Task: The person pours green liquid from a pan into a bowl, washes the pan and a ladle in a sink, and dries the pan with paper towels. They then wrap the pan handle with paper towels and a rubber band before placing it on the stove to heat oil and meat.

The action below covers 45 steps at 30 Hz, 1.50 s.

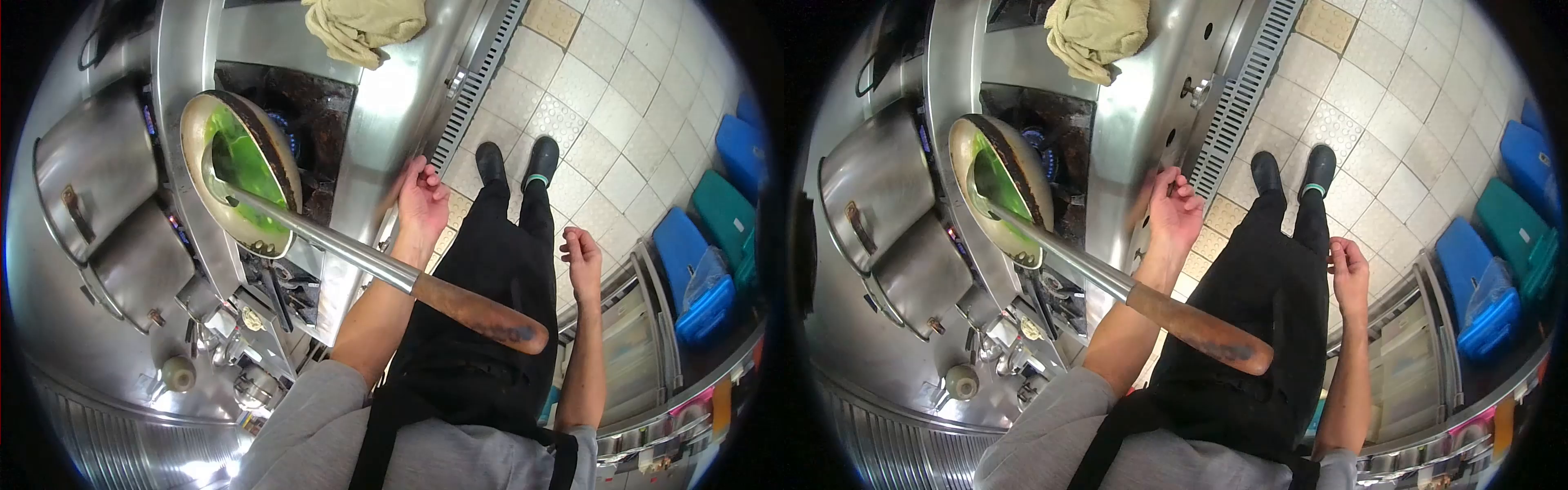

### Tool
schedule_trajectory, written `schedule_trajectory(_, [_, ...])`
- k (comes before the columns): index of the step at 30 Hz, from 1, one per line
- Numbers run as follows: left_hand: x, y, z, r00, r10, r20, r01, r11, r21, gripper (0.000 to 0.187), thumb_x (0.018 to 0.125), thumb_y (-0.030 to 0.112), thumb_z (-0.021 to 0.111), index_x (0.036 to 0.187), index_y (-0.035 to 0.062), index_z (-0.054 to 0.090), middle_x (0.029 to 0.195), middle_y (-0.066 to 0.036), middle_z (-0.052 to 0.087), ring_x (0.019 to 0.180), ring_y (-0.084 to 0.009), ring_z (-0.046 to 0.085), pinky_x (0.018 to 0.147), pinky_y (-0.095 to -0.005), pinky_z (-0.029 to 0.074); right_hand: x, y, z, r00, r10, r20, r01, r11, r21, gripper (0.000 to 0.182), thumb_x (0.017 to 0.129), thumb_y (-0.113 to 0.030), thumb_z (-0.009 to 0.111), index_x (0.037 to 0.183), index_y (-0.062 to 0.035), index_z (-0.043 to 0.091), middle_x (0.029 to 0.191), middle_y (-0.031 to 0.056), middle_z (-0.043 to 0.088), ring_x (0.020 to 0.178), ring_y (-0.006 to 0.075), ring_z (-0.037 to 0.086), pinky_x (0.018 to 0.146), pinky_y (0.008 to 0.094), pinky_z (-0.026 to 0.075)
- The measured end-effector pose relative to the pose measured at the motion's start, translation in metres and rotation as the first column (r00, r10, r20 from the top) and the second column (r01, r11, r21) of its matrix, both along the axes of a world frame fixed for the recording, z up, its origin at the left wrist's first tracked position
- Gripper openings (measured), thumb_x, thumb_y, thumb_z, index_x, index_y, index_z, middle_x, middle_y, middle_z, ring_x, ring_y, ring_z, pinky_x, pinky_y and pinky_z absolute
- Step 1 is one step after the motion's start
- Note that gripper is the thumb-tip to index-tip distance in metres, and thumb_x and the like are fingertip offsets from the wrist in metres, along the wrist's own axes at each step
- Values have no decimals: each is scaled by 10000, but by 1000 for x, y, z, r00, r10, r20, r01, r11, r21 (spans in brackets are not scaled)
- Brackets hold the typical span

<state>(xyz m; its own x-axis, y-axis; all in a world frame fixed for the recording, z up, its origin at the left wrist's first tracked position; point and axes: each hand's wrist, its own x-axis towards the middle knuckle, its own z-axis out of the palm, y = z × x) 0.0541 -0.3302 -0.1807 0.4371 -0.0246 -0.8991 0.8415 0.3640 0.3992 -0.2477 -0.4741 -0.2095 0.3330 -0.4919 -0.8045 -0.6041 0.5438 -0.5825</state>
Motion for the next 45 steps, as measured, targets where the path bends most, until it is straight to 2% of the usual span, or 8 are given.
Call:
schedule_trajectory(21, [-19,34,4,999,-44,-3,43,988,-145,189,927,187,711,1079,137,609,953,-17,645,793,-105,603,616,-232,443,2,-6,2,994,110,7,-109,993,-48,293,1025,-270,595,1191,-34,649,936,13,658,799,92,608,685,266,504])
schedule_trajectory(25, [-65,126,53,807,-584,-89,590,802,91,549,912,136,726,1401,73,485,1130,-70,612,1018,-189,633,820,-327,536,25,-23,65,962,249,112,-233,962,-141,338,1014,-271,615,1245,-24,613,981,28,655,813,94,593,715,258,509])
schedule_trajectory(31, [-163,280,141,867,-445,-225,498,802,329,369,955,243,657,1272,66,585,1077,-56,658,965,-178,650,831,-358,538,123,-54,206,815,479,327,-366,862,-351,360,1021,-249,597,1293,-14,580,1138,48,641,913,109,601,768,280,518])
schedule_trajectory(35, [-174,344,142,997,-4,82,-38,864,502,214,976,262,639,1093,81,638,907,-21,648,803,-139,622,678,-294,510,190,-43,282,575,787,222,-542,570,-618,386,999,-215,613,1333,-30,557,1261,88,608,1008,171,619,820,308,525])
schedule_trajectory(37, [-156,367,140,957,72,281,-215,825,522,330,987,320,633,1210,78,609,1019,-29,662,908,-157,631,791,-310,513,212,-26,313,473,866,164,-614,458,-643,442,976,-209,637,1363,-28,524,1321,133,572,1056,239,624,856,357,535])
schedule_trajectory(41, [-76,350,210,796,-34,605,-397,725,563,443,993,375,632,1295,51,617,1099,-56,672,954,-145,618,829,-293,502,236,6,306,179,983,-47,-655,84,-751,587,905,-172,704,1412,-15,454,1349,222,527,1154,363,585,936,435,518])
schedule_trajectory(43, [-46,347,225,688,-378,620,-330,598,731,448,995,335,625,1311,18,610,1134,-126,691,1031,-186,638,868,-304,506,242,21,290,88,977,-192,-559,-111,-822,627,881,-158,721,1418,1,440,1334,240,529,1124,396,593,941,442,508])
schedule_trajectory(45, [-24,327,256,690,-470,550,-195,611,767,472,975,344,644,1312,15,605,1165,-154,685,1061,-220,645,902,-326,506,251,38,291,155,971,-183,-717,-17,-697,618,883,-117,713,1421,18,440,1344,253,530,1137,407,592,936,434,511])
